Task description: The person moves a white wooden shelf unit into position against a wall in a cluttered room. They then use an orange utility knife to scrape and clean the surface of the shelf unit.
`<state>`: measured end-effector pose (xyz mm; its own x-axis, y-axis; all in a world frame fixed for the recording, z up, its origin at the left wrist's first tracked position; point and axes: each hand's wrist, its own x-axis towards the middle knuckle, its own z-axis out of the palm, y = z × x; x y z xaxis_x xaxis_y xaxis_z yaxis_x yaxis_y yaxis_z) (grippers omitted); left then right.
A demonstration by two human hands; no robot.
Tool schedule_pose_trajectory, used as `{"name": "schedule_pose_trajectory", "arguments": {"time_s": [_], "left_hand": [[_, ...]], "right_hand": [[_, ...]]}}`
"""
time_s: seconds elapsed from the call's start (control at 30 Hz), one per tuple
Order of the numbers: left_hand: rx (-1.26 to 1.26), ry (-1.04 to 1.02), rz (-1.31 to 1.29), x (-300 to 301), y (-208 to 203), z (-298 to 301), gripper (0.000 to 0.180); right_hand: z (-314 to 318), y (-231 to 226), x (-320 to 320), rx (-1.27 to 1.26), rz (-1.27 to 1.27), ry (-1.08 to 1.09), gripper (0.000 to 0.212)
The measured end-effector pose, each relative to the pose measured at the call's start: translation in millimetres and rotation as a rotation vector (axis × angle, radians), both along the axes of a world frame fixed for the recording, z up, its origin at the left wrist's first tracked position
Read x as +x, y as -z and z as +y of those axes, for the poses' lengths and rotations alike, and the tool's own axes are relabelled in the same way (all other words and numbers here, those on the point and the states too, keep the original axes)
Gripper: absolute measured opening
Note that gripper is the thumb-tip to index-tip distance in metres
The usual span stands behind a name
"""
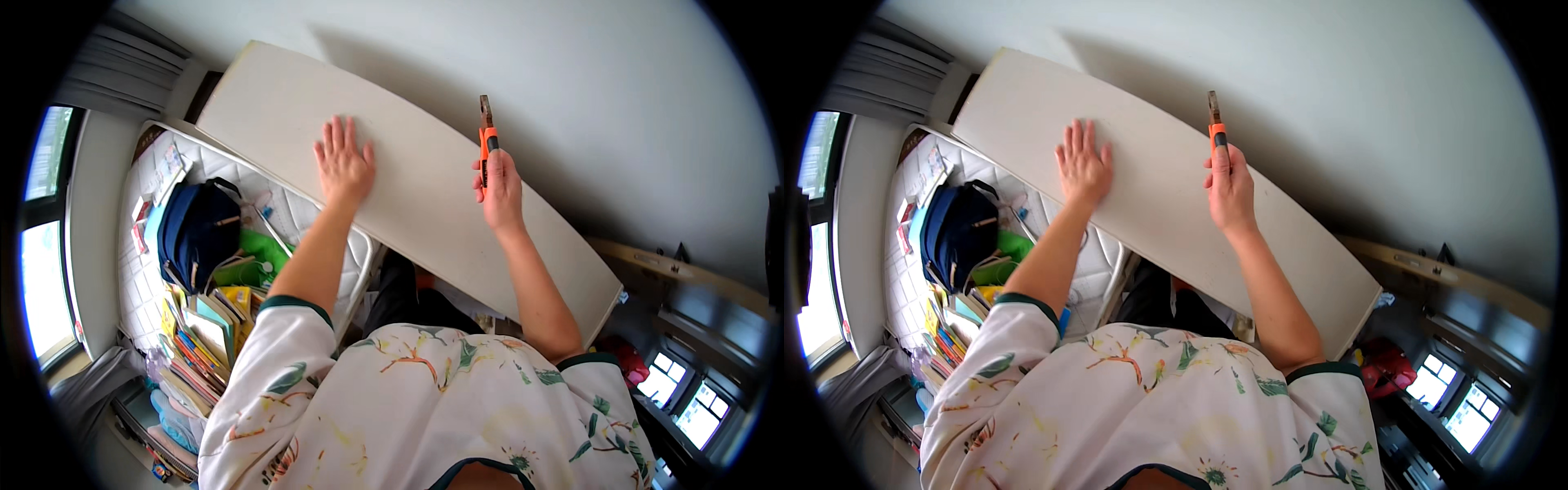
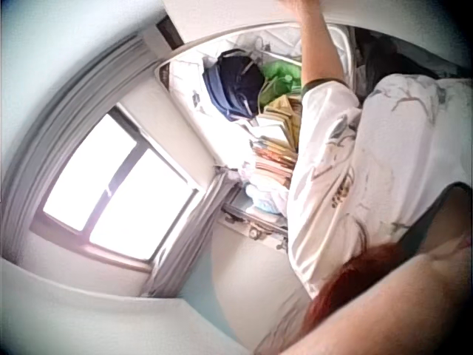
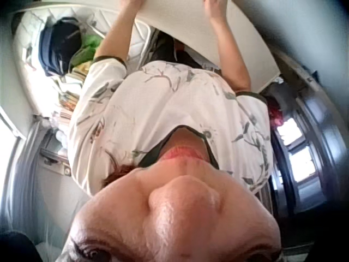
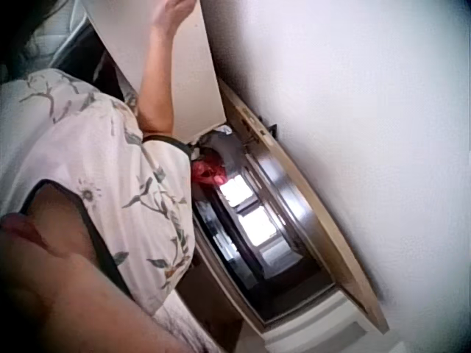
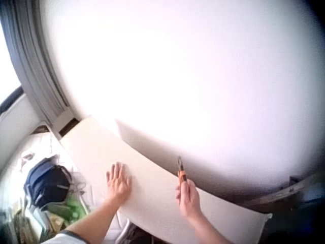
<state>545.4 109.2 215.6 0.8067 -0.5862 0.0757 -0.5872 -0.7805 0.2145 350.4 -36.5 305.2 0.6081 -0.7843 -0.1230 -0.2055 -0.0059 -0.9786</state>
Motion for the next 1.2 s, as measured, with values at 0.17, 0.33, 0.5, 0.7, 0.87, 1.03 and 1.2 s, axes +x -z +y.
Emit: {"name": "schedule_pose_trajectory", "arguments": {"time_s": [0.17,0.33,0.5,0.7,0.87,1.03,1.2], "left_hand": [[-0.029,0.001,0.066,0,1,0,0.061],[-0.055,-0.045,0.114,4,-2,8,0.061],[-0.078,-0.009,0.149,5,-7,1,0.062],[-0.063,-0.03,0.238,6,-10,12,0.061],[-0.131,-0.02,0.209,6,-6,10,0.059],[-0.167,-0.067,0.207,6,-4,15,0.058],[-0.22,-0.022,0.206,5,-5,12,0.058]], "right_hand": [[-7,30,57,0.531,0.547,-0.074,0.057],[8,-16,103,0.174,0.256,-0.131,0.053],[-16,19,139,-0.083,0.605,-0.256,0.05],[-1,1,215,-0.196,0.259,-0.398,0.056],[-1,10,291,-0.198,0.727,-0.565,0.056],[22,-13,351,-0.183,0.363,-0.574,0.062],[4,11,409,-0.532,1.053,-0.749,0.069]]}}
